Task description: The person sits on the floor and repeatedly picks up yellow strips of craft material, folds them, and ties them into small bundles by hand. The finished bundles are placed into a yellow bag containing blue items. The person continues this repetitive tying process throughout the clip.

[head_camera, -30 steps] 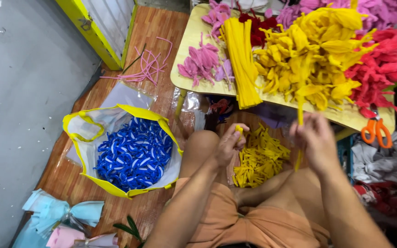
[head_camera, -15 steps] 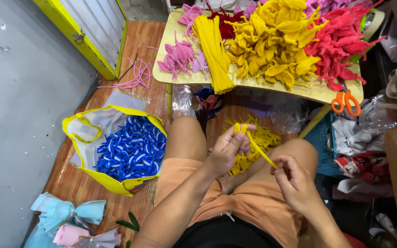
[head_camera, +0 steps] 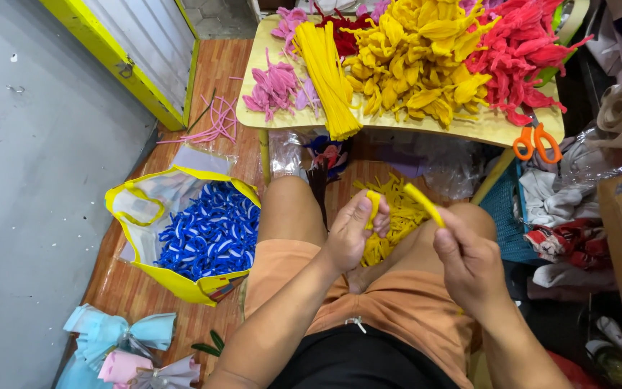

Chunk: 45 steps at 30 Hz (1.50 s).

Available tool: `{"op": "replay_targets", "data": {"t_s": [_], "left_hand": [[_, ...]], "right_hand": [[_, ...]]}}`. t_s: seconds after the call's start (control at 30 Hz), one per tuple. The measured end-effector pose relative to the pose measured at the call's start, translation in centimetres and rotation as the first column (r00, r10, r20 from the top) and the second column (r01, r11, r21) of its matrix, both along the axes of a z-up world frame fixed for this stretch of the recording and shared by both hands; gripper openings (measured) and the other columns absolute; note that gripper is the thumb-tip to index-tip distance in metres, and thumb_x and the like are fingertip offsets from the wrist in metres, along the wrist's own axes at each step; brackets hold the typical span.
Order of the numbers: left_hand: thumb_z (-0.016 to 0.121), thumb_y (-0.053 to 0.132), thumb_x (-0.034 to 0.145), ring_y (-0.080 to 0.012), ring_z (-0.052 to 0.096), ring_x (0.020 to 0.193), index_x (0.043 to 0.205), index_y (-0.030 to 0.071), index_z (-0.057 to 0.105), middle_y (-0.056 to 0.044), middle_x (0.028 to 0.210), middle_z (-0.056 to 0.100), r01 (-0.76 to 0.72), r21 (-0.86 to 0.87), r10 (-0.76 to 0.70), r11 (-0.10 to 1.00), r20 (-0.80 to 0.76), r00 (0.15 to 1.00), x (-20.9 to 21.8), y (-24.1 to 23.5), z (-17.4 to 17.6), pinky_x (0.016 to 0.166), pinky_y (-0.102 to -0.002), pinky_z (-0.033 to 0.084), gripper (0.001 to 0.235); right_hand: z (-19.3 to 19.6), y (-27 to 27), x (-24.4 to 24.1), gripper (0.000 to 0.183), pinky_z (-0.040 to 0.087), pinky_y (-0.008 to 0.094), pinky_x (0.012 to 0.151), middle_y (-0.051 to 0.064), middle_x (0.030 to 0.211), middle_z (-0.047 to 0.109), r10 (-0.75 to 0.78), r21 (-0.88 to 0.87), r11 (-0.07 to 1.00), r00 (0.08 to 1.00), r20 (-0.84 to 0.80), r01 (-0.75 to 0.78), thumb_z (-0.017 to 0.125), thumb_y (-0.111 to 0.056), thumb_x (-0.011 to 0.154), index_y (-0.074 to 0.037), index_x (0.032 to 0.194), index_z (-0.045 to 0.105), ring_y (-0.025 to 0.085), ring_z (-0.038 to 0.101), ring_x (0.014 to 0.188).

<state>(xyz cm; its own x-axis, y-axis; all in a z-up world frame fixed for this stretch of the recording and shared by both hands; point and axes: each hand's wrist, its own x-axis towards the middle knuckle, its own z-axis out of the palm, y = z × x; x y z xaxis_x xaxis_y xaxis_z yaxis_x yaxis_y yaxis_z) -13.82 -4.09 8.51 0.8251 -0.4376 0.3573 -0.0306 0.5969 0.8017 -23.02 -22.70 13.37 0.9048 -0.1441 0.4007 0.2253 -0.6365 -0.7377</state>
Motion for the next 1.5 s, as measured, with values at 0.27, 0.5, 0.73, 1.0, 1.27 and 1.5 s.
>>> {"op": "replay_targets", "data": {"t_s": [0.27, 0.5, 0.73, 1.0, 1.27, 1.5], "left_hand": [[0.032, 0.031, 0.115, -0.0090, 0.042, 0.072, 0.122, 0.001, 0.052, 0.000, 0.080, 0.038, -0.035, -0.011, 0.035, 0.999, 0.002, 0.999, -0.2, -0.7, 0.7, 0.065, -0.023, 0.044, 0.036], [0.035, 0.027, 0.114, -0.0079, 0.041, 0.071, 0.128, -0.003, 0.056, -0.001, 0.078, 0.041, -0.075, 0.018, 0.075, 0.997, -0.001, 0.997, 0.0, -0.7, 0.5, 0.062, -0.022, 0.044, 0.039], [0.038, 0.026, 0.114, -0.0070, 0.041, 0.072, 0.124, 0.000, 0.059, 0.000, 0.079, 0.042, -0.088, 0.041, 0.087, 0.995, 0.015, 0.996, -0.1, -1.2, 0.0, 0.063, -0.020, 0.044, 0.035], [0.042, 0.025, 0.113, -0.0063, 0.043, 0.069, 0.121, 0.002, 0.064, 0.000, 0.078, 0.047, -0.145, 0.124, 0.137, 0.982, 0.074, 0.988, -0.7, -1.8, 0.0, 0.062, -0.021, 0.043, 0.033], [0.045, 0.023, 0.112, -0.0066, 0.046, 0.069, 0.120, 0.004, 0.066, -0.001, 0.078, 0.052, -0.176, 0.148, 0.160, 0.973, 0.114, 0.981, -0.4, -1.3, 0.7, 0.063, -0.021, 0.045, 0.030], [0.047, 0.026, 0.112, -0.0101, 0.047, 0.077, 0.130, 0.004, 0.067, -0.004, 0.083, 0.054, -0.203, 0.232, 0.147, 0.951, 0.238, 0.960, -0.9, -0.5, 4.2, 0.071, -0.027, 0.046, 0.035]], "right_hand": [[0.9, 1.9, 1.0, 0.019, 0.057, 0.033, 0.062, 0.003, 0.072, 0.071, 0.066, -0.024, 0.998, 0.983, 0.174, -0.063, 0.062, -0.007, 0.100, -0.008, 0.110, 0.078, 0.022, 0.070, 0.064], [-1.2, 1.9, 1.7, 0.020, 0.055, 0.034, 0.058, 0.002, 0.066, 0.069, 0.068, -0.004, 0.998, 0.991, 0.112, -0.068, 0.060, -0.008, 0.101, -0.011, 0.109, 0.078, 0.021, 0.066, 0.057], [-0.7, 2.5, 1.5, 0.020, 0.054, 0.034, 0.057, 0.000, 0.067, 0.072, 0.015, 0.025, 1.000, 1.000, -0.012, -0.015, 0.060, -0.012, 0.101, -0.015, 0.110, 0.077, 0.020, 0.065, 0.057], [0.0, 3.5, 1.6, 0.011, 0.059, 0.044, 0.066, 0.012, 0.077, 0.073, -0.148, -0.097, 0.985, 0.987, -0.067, 0.142, 0.060, -0.021, 0.107, -0.015, 0.114, 0.066, 0.032, 0.074, 0.074], [-0.6, 3.0, 2.1, 0.012, 0.060, 0.043, 0.066, 0.017, 0.083, 0.072, -0.159, -0.008, 0.987, 0.986, -0.043, 0.159, 0.061, -0.019, 0.107, -0.008, 0.109, 0.066, 0.035, 0.073, 0.078], [-0.7, 3.1, 2.0, 0.009, 0.058, 0.039, 0.057, 0.010, 0.071, 0.069, -0.163, -0.021, 0.986, 0.987, 0.019, 0.163, 0.067, -0.017, 0.102, -0.011, 0.107, 0.072, 0.029, 0.072, 0.069]]}}
